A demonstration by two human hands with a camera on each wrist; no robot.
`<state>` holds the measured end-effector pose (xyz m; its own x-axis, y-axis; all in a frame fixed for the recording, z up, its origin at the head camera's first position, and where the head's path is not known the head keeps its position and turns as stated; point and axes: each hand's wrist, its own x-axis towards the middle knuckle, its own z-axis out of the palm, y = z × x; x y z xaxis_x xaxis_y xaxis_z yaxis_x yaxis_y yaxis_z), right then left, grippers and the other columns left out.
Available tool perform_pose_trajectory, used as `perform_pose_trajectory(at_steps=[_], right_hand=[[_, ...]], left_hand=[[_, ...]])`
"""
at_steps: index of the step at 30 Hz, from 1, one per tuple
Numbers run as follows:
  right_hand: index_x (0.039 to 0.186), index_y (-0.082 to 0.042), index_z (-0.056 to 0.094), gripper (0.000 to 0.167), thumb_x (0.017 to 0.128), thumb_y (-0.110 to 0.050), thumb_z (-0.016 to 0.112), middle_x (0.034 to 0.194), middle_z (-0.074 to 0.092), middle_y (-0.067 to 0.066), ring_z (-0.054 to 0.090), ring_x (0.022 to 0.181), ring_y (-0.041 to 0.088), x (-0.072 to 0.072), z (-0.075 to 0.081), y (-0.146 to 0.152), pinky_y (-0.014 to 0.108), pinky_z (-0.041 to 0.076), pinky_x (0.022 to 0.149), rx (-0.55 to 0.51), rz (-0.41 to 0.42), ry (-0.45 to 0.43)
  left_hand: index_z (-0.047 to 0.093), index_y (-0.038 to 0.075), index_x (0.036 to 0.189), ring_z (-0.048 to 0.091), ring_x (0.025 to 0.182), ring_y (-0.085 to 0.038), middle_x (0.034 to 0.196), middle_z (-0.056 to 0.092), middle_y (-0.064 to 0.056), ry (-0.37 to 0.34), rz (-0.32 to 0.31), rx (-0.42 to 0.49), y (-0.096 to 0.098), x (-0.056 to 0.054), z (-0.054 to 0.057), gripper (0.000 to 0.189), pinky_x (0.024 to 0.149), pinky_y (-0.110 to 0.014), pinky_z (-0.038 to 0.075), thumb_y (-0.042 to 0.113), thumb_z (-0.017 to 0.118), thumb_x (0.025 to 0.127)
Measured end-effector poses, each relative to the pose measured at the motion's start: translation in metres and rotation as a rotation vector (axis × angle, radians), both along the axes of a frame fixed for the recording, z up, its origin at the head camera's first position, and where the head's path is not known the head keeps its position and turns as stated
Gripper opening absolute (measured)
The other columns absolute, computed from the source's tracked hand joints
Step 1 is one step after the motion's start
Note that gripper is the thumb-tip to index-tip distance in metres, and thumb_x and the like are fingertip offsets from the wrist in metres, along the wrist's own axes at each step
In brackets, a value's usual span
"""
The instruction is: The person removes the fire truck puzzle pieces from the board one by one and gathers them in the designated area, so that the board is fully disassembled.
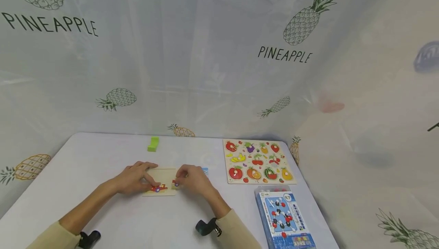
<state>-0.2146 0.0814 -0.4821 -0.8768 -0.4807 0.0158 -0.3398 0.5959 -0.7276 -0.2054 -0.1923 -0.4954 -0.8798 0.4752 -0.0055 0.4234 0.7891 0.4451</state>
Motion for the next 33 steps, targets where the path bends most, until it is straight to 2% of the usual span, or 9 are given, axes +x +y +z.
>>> perform_pose_trajectory(at_steps=[9, 15, 20, 26, 33], right_hand=[[0.095, -0.015, 0.071, 0.004, 0.092, -0.015, 0.073, 0.080, 0.064, -0.005, 0.060, 0.066, 0.010, -0.003, 0.003, 0.031, 0.023, 0.047, 0.057, 0.001, -0.031, -0.024], [0.094, -0.016, 0.071, 0.003, 0.093, -0.019, 0.072, 0.080, 0.064, -0.006, 0.058, 0.070, 0.011, -0.006, 0.006, 0.055, 0.025, 0.047, 0.059, 0.058, -0.042, -0.022], [0.094, -0.015, 0.072, 0.004, 0.094, -0.019, 0.071, 0.080, 0.063, -0.005, 0.055, 0.072, 0.012, -0.006, 0.008, 0.074, 0.027, 0.045, 0.061, 0.102, -0.038, -0.048], [0.094, -0.013, 0.073, 0.004, 0.093, -0.018, 0.073, 0.080, 0.064, -0.005, 0.055, 0.074, 0.013, -0.007, 0.004, 0.086, 0.027, 0.044, 0.064, 0.132, -0.046, -0.080], [0.090, -0.016, 0.072, 0.006, 0.091, -0.021, 0.075, 0.080, 0.063, -0.005, 0.055, 0.073, 0.015, -0.004, -0.004, 0.090, 0.029, 0.044, 0.063, 0.157, -0.089, -0.086]], left_hand=[[0.080, 0.043, 0.091, 0.041, 0.134, -0.040, 0.145, 0.052, -0.007, -0.015, -0.009, 0.022, 0.000, 0.000, 0.000, 0.016, 0.098, -0.071, 0.031, 0.028, 0.081, 0.083], [0.081, 0.040, 0.093, 0.041, 0.134, -0.042, 0.145, 0.053, -0.011, -0.011, -0.014, 0.045, 0.000, 0.001, 0.000, 0.017, 0.097, -0.072, 0.030, 0.026, 0.080, 0.083], [0.080, 0.041, 0.093, 0.041, 0.134, -0.041, 0.146, 0.052, -0.009, -0.011, -0.004, 0.028, 0.000, 0.001, 0.002, 0.018, 0.097, -0.071, 0.031, 0.027, 0.079, 0.084], [0.080, 0.042, 0.093, 0.041, 0.135, -0.041, 0.146, 0.052, -0.008, -0.015, -0.004, 0.021, 0.001, 0.000, 0.004, 0.018, 0.097, -0.071, 0.031, 0.027, 0.080, 0.084], [0.080, 0.044, 0.092, 0.040, 0.135, -0.042, 0.147, 0.051, -0.009, -0.025, 0.004, 0.015, 0.001, 0.000, 0.001, 0.019, 0.098, -0.072, 0.030, 0.027, 0.079, 0.084]])
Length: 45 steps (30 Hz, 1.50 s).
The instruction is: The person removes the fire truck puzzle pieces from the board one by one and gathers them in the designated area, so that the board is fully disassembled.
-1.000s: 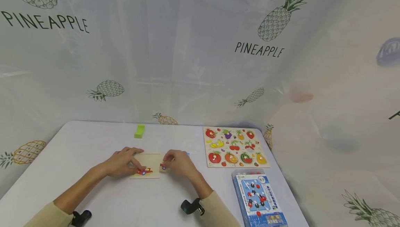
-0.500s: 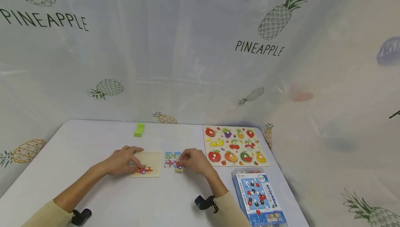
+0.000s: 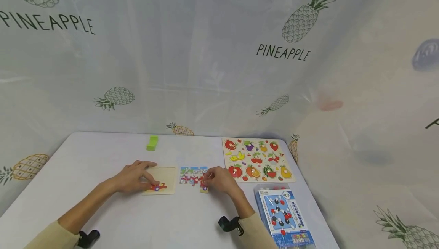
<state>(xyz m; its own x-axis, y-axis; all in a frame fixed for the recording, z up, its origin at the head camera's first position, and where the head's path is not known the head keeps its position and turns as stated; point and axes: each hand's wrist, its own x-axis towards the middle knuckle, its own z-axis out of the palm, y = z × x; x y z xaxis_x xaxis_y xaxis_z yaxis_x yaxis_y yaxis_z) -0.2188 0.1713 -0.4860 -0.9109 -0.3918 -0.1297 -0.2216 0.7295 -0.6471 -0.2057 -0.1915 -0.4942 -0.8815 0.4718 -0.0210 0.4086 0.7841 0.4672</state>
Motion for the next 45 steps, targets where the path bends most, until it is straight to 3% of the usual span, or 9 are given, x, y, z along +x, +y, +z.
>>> perform_pose_trajectory(at_steps=[15, 25, 45], right_hand=[[0.086, -0.017, 0.071, 0.007, 0.089, -0.019, 0.077, 0.075, 0.061, -0.009, 0.052, 0.070, 0.011, 0.0006, -0.0072, -0.0062, 0.026, 0.042, 0.062, 0.064, -0.002, 0.047], [0.085, -0.016, 0.070, 0.010, 0.087, -0.019, 0.079, 0.075, 0.061, -0.007, 0.053, 0.071, 0.013, 0.0029, -0.0080, -0.0085, 0.026, 0.043, 0.062, 0.069, -0.035, 0.046], [0.084, -0.016, 0.069, 0.010, 0.087, -0.018, 0.079, 0.075, 0.060, -0.007, 0.053, 0.070, 0.012, 0.0048, -0.0087, -0.0095, 0.025, 0.043, 0.061, 0.056, -0.019, 0.055]], left_hand=[[0.079, 0.046, 0.092, 0.040, 0.135, -0.040, 0.146, 0.052, -0.007, 0.011, -0.002, 0.008, -0.0012, 0.0002, -0.0015, 0.019, 0.098, -0.071, 0.030, 0.028, 0.079, 0.084], [0.079, 0.046, 0.091, 0.039, 0.136, -0.039, 0.145, 0.052, -0.007, 0.005, -0.001, 0.026, -0.0010, 0.0010, -0.0009, 0.016, 0.097, -0.069, 0.031, 0.032, 0.081, 0.084], [0.078, 0.048, 0.091, 0.041, 0.134, -0.038, 0.145, 0.052, -0.007, 0.014, 0.001, 0.013, -0.0007, 0.0006, -0.0018, 0.019, 0.098, -0.069, 0.031, 0.030, 0.080, 0.084]])
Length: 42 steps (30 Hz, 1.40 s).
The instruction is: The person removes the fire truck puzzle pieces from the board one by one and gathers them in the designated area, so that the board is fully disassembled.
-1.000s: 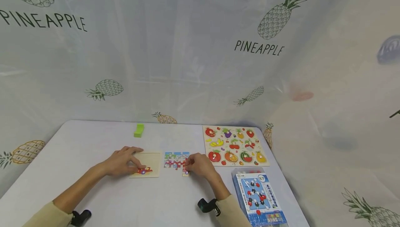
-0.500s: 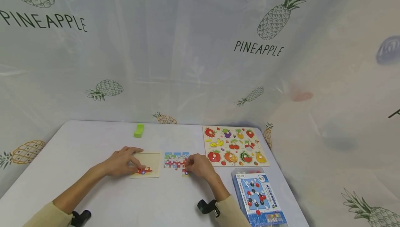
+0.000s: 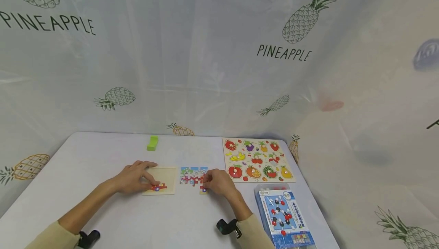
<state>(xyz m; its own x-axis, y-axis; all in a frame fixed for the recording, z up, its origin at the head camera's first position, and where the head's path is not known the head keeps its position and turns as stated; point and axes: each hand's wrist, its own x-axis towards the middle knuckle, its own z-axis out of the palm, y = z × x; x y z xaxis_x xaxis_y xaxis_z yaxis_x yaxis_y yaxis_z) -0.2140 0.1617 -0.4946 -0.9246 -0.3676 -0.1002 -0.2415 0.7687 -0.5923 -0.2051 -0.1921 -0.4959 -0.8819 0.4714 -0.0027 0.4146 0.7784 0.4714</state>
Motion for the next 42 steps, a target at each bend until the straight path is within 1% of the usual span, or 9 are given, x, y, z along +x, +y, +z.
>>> perform_pose_trajectory(at_steps=[9, 13, 17, 19, 23, 26, 30, 35, 42], right_hand=[[0.085, -0.016, 0.070, 0.009, 0.089, -0.020, 0.077, 0.075, 0.062, -0.008, 0.054, 0.070, 0.012, -0.002, 0.003, -0.001, 0.026, 0.045, 0.061, -0.009, 0.008, 0.026], [0.086, -0.016, 0.070, 0.009, 0.090, -0.021, 0.076, 0.075, 0.062, -0.008, 0.055, 0.069, 0.012, -0.004, 0.005, -0.008, 0.026, 0.045, 0.061, -0.033, 0.017, 0.010], [0.086, -0.017, 0.070, 0.008, 0.091, -0.020, 0.075, 0.075, 0.063, -0.008, 0.055, 0.068, 0.010, -0.005, 0.003, -0.022, 0.025, 0.046, 0.060, -0.055, 0.030, -0.005], [0.086, -0.018, 0.070, 0.007, 0.091, -0.020, 0.074, 0.074, 0.062, -0.008, 0.054, 0.066, 0.009, -0.005, 0.002, -0.031, 0.024, 0.045, 0.058, -0.059, 0.035, -0.004], [0.086, -0.017, 0.070, 0.006, 0.091, -0.018, 0.074, 0.074, 0.061, -0.009, 0.053, 0.066, 0.007, -0.003, 0.001, -0.051, 0.023, 0.043, 0.058, -0.095, 0.076, -0.007], [0.088, -0.016, 0.073, 0.003, 0.088, -0.017, 0.076, 0.072, 0.059, -0.010, 0.050, 0.067, 0.004, -0.002, 0.000, -0.069, 0.021, 0.041, 0.059, -0.106, 0.125, 0.016], [0.096, -0.014, 0.076, 0.012, 0.085, -0.018, 0.078, 0.071, 0.056, -0.012, 0.048, 0.065, 0.001, 0.000, -0.001, -0.092, 0.019, 0.039, 0.059, -0.075, 0.176, 0.036], [0.106, -0.012, 0.078, 0.023, 0.084, -0.021, 0.081, 0.069, 0.056, -0.012, 0.046, 0.062, 0.001, 0.003, -0.003, -0.115, 0.019, 0.037, 0.056, -0.015, 0.208, 0.056], [0.099, -0.014, 0.081, 0.019, 0.082, -0.022, 0.083, 0.070, 0.059, -0.014, 0.048, 0.067, 0.000, 0.007, -0.003, -0.129, 0.018, 0.039, 0.058, 0.044, 0.224, 0.132]], left_hand=[[0.079, 0.046, 0.092, 0.042, 0.133, -0.040, 0.144, 0.054, -0.007, 0.021, 0.012, 0.003, 0.001, 0.000, -0.002, 0.023, 0.097, -0.070, 0.032, 0.025, 0.081, 0.081], [0.077, 0.048, 0.091, 0.044, 0.131, -0.040, 0.143, 0.054, -0.008, 0.034, 0.010, 0.001, 0.001, -0.001, -0.003, 0.025, 0.095, -0.070, 0.033, 0.026, 0.082, 0.080], [0.072, 0.047, 0.088, 0.046, 0.128, -0.040, 0.142, 0.055, -0.008, 0.043, 0.007, 0.001, 0.001, -0.001, -0.003, 0.024, 0.093, -0.071, 0.035, 0.027, 0.082, 0.079], [0.070, 0.044, 0.087, 0.047, 0.127, -0.039, 0.141, 0.056, -0.007, 0.039, 0.009, 0.009, 0.001, -0.001, -0.003, 0.021, 0.092, -0.071, 0.035, 0.029, 0.082, 0.080], [0.066, 0.040, 0.084, 0.047, 0.128, -0.038, 0.141, 0.056, -0.007, 0.025, 0.019, 0.013, 0.001, -0.001, -0.004, 0.019, 0.093, -0.070, 0.035, 0.030, 0.082, 0.081], [0.065, 0.038, 0.083, 0.047, 0.129, -0.039, 0.142, 0.056, -0.007, 0.027, 0.028, 0.003, 0.001, 0.000, -0.004, 0.019, 0.094, -0.070, 0.036, 0.030, 0.082, 0.081], [0.066, 0.036, 0.083, 0.048, 0.128, -0.039, 0.142, 0.057, -0.008, 0.037, 0.028, 0.004, 0.001, 0.001, -0.002, 0.017, 0.093, -0.070, 0.037, 0.029, 0.081, 0.082], [0.066, 0.034, 0.085, 0.049, 0.128, -0.040, 0.142, 0.057, -0.008, 0.045, 0.029, 0.005, 0.002, 0.002, -0.001, 0.016, 0.091, -0.070, 0.039, 0.028, 0.081, 0.082], [0.067, 0.033, 0.085, 0.049, 0.128, -0.039, 0.142, 0.057, -0.008, 0.051, 0.031, 0.000, 0.002, 0.003, -0.001, 0.016, 0.091, -0.069, 0.039, 0.028, 0.082, 0.082]])
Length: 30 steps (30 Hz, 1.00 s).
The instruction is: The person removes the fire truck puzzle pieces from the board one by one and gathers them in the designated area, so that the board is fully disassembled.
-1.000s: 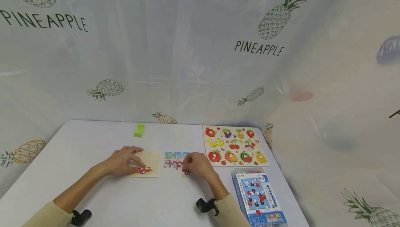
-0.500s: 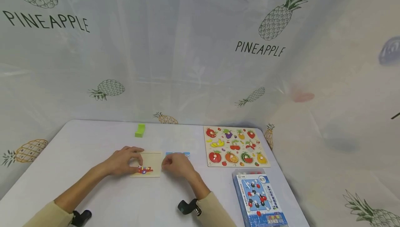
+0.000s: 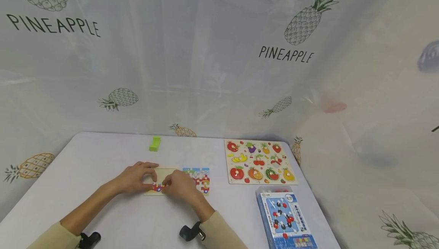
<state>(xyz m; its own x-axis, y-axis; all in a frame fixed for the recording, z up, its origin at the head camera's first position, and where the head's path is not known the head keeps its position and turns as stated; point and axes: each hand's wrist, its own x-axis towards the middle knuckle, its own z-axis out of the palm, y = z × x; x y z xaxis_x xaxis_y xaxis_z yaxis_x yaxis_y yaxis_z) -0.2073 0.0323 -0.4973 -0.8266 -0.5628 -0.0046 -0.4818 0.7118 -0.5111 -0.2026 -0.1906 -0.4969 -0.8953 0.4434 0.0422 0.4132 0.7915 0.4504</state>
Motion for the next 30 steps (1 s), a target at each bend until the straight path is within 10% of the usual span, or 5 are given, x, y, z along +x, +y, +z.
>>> perform_pose_trajectory(at_steps=[30], right_hand=[[0.085, -0.019, 0.072, 0.007, 0.086, -0.012, 0.072, 0.071, 0.059, -0.015, 0.051, 0.064, -0.001, -0.0001, 0.0059, 0.0016, 0.019, 0.042, 0.060, -0.128, -0.052, -0.057]], left_hand=[[0.066, 0.033, 0.085, 0.049, 0.128, -0.040, 0.143, 0.056, -0.009, 0.001, -0.012, 0.001, -0.0007, 0.0011, 0.0024, 0.018, 0.091, -0.070, 0.039, 0.030, 0.083, 0.082]])
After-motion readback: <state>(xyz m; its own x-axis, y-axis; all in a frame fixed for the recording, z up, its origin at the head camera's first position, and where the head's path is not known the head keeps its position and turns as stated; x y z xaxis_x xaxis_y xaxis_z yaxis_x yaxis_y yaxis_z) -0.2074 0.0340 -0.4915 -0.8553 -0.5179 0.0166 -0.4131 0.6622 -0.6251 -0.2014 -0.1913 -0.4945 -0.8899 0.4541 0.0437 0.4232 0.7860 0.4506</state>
